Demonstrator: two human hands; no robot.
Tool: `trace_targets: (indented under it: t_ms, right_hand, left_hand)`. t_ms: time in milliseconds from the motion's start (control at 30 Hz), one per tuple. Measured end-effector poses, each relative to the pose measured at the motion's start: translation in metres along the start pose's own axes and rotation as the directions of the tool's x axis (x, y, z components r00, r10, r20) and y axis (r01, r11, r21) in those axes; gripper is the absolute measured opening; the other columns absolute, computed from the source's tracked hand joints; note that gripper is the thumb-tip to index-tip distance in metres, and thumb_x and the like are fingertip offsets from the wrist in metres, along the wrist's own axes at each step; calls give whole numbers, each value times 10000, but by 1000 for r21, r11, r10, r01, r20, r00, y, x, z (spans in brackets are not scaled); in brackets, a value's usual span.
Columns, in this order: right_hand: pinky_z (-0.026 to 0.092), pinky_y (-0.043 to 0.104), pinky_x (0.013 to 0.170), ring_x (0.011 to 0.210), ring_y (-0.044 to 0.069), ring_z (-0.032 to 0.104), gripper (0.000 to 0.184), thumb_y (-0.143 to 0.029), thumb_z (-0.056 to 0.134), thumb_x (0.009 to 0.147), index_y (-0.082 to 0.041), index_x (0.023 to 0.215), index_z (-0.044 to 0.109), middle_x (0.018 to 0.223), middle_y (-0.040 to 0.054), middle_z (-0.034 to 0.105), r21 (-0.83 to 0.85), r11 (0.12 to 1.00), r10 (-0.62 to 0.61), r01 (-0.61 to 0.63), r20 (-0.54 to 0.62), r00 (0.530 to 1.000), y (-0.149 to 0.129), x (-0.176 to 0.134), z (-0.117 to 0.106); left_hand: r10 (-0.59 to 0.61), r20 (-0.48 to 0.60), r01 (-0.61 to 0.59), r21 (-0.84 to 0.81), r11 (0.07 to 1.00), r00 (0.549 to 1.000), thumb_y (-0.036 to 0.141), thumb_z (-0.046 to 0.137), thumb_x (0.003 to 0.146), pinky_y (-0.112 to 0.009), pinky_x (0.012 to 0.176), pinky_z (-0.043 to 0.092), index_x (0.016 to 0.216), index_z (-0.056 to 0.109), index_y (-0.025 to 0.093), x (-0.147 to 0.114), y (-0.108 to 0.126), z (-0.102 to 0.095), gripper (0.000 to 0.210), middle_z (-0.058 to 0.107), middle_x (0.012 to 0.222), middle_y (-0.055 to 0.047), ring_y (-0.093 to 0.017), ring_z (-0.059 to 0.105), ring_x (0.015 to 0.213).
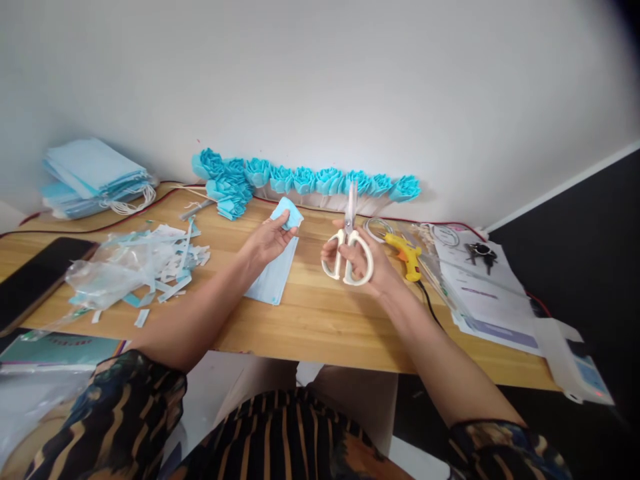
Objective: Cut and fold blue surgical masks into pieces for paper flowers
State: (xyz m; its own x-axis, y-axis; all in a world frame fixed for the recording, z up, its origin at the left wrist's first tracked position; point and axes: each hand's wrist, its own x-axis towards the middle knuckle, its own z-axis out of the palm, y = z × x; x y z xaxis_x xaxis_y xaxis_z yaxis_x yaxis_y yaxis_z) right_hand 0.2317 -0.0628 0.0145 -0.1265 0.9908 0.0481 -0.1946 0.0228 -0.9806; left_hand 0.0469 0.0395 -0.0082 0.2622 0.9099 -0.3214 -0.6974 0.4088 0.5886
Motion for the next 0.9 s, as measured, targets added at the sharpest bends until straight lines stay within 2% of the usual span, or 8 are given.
trace_targets:
  t_ms: [133,200,267,367,500,667,900]
  right_hand:
    - [577,392,762,604,135,548,574,-642,743,713,-239,1096,603,637,-52,547,92,995,-39,29,112,993,-5,7,3]
    - [576,429,806,584,132,498,609,-756,658,706,-236,1021,614,630,-52,500,141,990,-3,-16,133,991,0,10,1]
    - [568,451,827,630,147,512,637,-806,598,710,-233,990,614,678,-31,508,210,974,56,-89,160,985,8,11,-2]
    - [556,429,807,715,164,549,610,-744,647,731,-216,1037,638,770,9,565,273,944,106,-186,285,953,19,8,-7]
    - [519,333,706,725,151,579,482,-563,678,819,-215,1149,631,815,19,600,242,935,136,-259,429,893,25,-1,-10]
    - [437,273,576,618,131,540,456,-560,571,897,-210,1187,612,719,-2,578,253,919,172,-303,433,885,28,-5,-6]
    - [444,263,518,563,122,523,424,-553,582,888,-194,1110,625,684,-8,588,246,892,259,-379,410,874,36,-4,-4]
  left_hand:
    - [8,13,-9,20,1000,1000,90,537,959,-147,493,532,773,616,118,-1,1,1,204,682,631,3,-74,648,530]
    - [8,7,-8,31,999,1000,90,581,935,-146,492,532,772,619,120,0,1,0,170,678,630,6,-76,650,535]
    - [6,-7,-5,37,999,1000,95,612,918,-146,494,532,781,622,120,1,1,0,139,680,637,4,-80,657,549]
    - [9,-8,-9,31,999,1000,97,591,930,-150,502,533,817,634,119,3,0,-2,123,688,659,-1,-88,669,578]
    - [11,1,-12,36,999,1000,105,548,954,-155,515,533,816,634,117,4,-2,-4,164,687,661,-3,-88,666,584]
    - [28,-20,-28,5,1000,999,97,534,960,-164,522,535,811,631,117,6,0,-5,179,681,650,1,-87,656,569]
    - [36,-7,-36,14,999,999,93,568,942,-167,518,536,789,624,111,4,-1,-3,164,680,642,-1,-83,649,544]
